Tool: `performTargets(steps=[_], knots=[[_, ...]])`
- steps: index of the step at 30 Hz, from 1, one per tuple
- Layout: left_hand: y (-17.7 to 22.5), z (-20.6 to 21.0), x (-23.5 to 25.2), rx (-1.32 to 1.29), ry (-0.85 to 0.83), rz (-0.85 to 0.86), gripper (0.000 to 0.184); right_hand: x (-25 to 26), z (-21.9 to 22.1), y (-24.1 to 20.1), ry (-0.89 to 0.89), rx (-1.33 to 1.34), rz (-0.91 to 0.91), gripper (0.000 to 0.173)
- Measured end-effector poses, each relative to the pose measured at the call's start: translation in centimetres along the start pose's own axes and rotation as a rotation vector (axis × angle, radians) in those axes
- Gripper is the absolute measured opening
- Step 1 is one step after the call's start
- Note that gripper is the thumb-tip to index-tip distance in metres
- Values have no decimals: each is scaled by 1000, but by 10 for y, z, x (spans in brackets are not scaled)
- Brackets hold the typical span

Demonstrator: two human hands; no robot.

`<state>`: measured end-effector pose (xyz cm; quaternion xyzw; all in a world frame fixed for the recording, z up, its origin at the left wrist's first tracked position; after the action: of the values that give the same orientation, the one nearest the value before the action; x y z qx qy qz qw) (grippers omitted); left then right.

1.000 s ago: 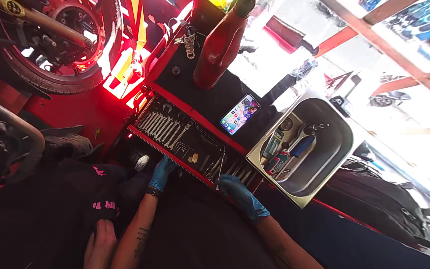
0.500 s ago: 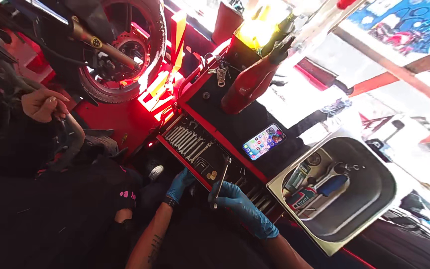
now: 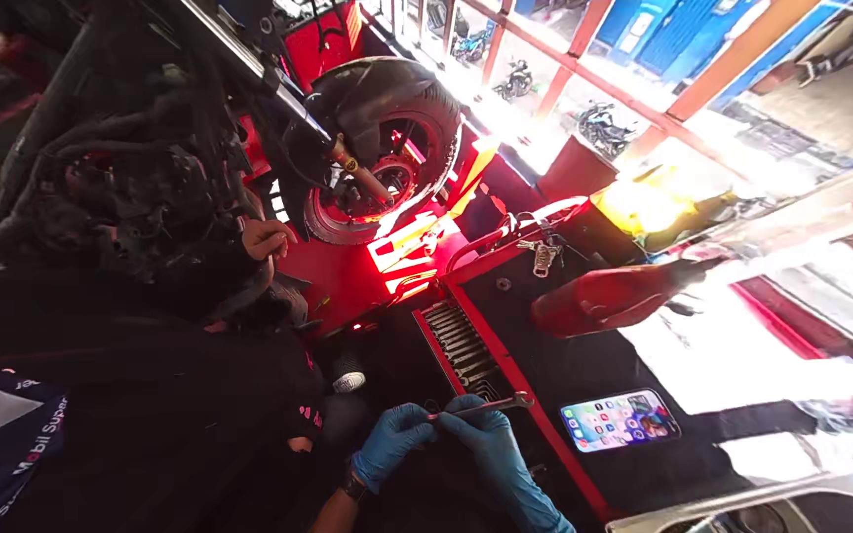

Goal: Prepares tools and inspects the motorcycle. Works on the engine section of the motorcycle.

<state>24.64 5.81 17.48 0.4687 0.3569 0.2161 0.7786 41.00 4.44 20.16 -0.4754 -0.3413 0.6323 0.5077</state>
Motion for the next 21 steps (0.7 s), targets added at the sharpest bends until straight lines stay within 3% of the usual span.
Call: performTargets(steps=[6,9,16,21], knots=[[15,-23,0,-179,328,154,14,24,-15,-17,-60,6,16,16],[22,-38,-3,-229,458,241,16,30,-19,-32,-126,9,113,19],[51,-51,-17,-233,620,390,16,42,3,-46,-538,-244,258,16],[66,-47,-23,-150,613,320,15,52,22,-36,-627,-361,319,15]])
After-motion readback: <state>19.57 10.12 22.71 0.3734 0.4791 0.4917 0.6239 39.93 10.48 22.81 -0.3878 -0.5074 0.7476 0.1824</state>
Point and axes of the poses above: each hand's wrist, its own x-axis towards the middle knuckle, its own z-axis out of the palm, y = z × x, the point moved 7 cm from there along x, towards the middle knuckle, and after that the axes turned 9 degrees about -y, right-handed, at the moved point
